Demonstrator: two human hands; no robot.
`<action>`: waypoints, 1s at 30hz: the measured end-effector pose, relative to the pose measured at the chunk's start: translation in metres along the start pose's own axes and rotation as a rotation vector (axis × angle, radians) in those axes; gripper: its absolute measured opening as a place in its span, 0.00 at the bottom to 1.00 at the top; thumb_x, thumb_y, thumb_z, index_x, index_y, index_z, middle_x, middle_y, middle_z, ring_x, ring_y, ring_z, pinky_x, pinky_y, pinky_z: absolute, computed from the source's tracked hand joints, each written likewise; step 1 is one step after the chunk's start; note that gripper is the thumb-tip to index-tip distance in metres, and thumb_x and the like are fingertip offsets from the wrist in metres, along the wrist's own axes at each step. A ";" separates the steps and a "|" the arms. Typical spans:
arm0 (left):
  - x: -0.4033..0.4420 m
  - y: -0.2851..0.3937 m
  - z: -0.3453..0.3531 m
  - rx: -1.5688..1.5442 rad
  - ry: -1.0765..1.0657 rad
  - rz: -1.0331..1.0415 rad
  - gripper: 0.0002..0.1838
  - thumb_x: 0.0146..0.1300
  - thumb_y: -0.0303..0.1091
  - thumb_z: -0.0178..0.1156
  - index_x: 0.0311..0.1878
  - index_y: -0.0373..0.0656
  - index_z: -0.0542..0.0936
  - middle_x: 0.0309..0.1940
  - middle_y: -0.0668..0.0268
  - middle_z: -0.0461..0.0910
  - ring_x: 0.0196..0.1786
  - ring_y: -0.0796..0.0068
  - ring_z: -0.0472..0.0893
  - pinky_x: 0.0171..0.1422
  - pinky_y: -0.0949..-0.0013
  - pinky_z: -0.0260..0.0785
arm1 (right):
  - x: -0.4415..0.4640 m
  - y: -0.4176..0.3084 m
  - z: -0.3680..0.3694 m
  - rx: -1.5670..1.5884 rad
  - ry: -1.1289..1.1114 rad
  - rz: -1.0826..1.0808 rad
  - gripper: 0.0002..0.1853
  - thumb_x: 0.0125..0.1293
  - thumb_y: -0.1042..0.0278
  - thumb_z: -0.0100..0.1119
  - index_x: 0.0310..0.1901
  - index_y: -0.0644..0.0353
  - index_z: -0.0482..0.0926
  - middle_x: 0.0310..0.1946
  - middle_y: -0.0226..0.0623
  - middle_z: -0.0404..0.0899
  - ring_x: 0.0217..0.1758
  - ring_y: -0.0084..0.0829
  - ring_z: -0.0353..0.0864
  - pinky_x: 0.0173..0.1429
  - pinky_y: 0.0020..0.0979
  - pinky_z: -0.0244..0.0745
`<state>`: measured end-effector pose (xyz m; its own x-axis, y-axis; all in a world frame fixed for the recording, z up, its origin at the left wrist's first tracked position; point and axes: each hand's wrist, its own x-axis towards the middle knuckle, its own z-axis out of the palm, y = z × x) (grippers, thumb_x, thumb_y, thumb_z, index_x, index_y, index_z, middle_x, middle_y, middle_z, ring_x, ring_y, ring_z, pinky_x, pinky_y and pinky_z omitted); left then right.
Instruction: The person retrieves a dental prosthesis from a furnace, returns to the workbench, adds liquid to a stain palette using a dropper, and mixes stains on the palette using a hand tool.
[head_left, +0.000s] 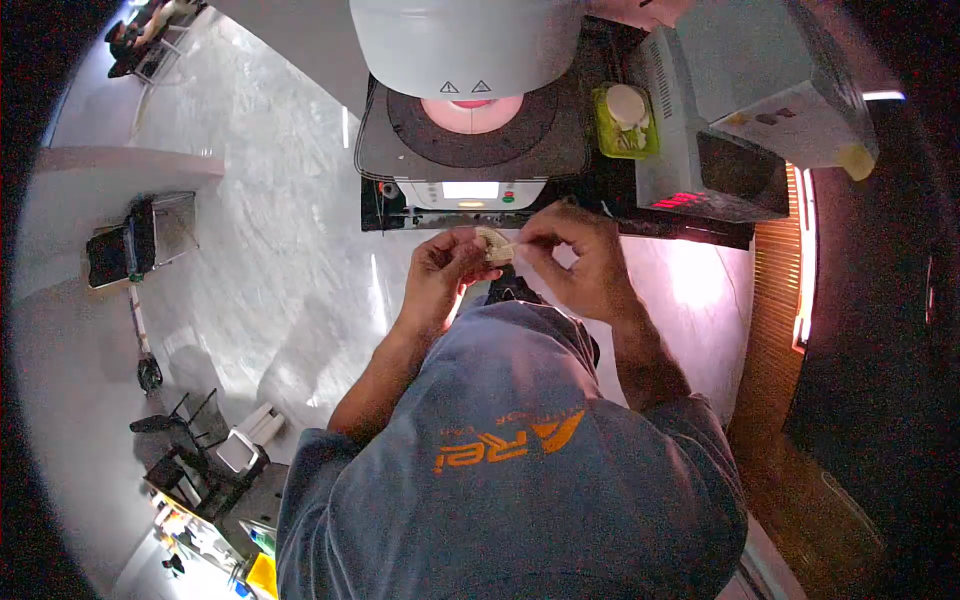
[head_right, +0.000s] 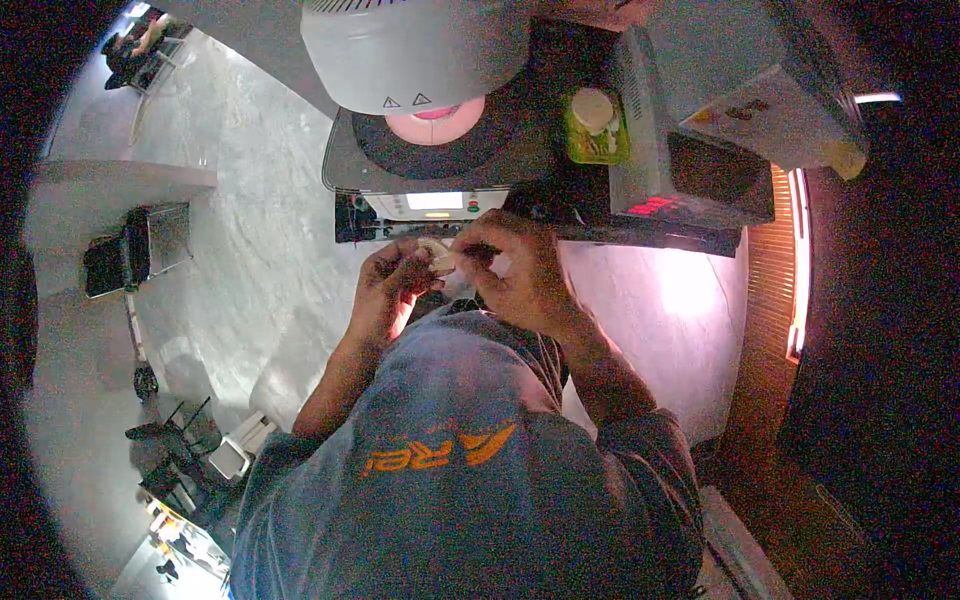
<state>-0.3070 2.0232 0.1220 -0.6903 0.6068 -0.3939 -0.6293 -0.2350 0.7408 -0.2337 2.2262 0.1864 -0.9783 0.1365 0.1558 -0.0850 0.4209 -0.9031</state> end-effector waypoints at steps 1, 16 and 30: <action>0.001 -0.001 0.002 0.001 -0.001 0.012 0.11 0.75 0.33 0.63 0.52 0.35 0.82 0.47 0.57 0.88 0.48 0.67 0.89 0.52 0.64 0.85 | 0.000 0.001 0.004 0.015 0.044 -0.029 0.05 0.60 0.82 0.69 0.38 0.65 0.83 0.35 0.38 0.83 0.36 0.27 0.84 0.42 0.30 0.79; 0.005 0.001 0.027 0.137 0.031 0.067 0.10 0.74 0.29 0.63 0.51 0.31 0.83 0.46 0.57 0.87 0.46 0.69 0.88 0.51 0.65 0.84 | -0.002 0.013 -0.001 0.034 0.048 0.059 0.30 0.61 0.81 0.67 0.67 0.62 0.75 0.33 0.35 0.85 0.35 0.23 0.84 0.44 0.30 0.79; 0.011 0.000 0.033 0.090 0.015 0.035 0.12 0.74 0.31 0.63 0.53 0.32 0.82 0.48 0.56 0.87 0.46 0.68 0.88 0.52 0.64 0.85 | -0.004 0.009 -0.005 -0.093 0.109 -0.108 0.38 0.57 0.78 0.68 0.72 0.56 0.72 0.33 0.35 0.86 0.35 0.31 0.87 0.46 0.35 0.83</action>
<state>-0.3029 2.0554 0.1357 -0.7167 0.5882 -0.3747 -0.5710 -0.1864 0.7995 -0.2297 2.2341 0.1796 -0.9378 0.1800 0.2970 -0.1661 0.5186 -0.8387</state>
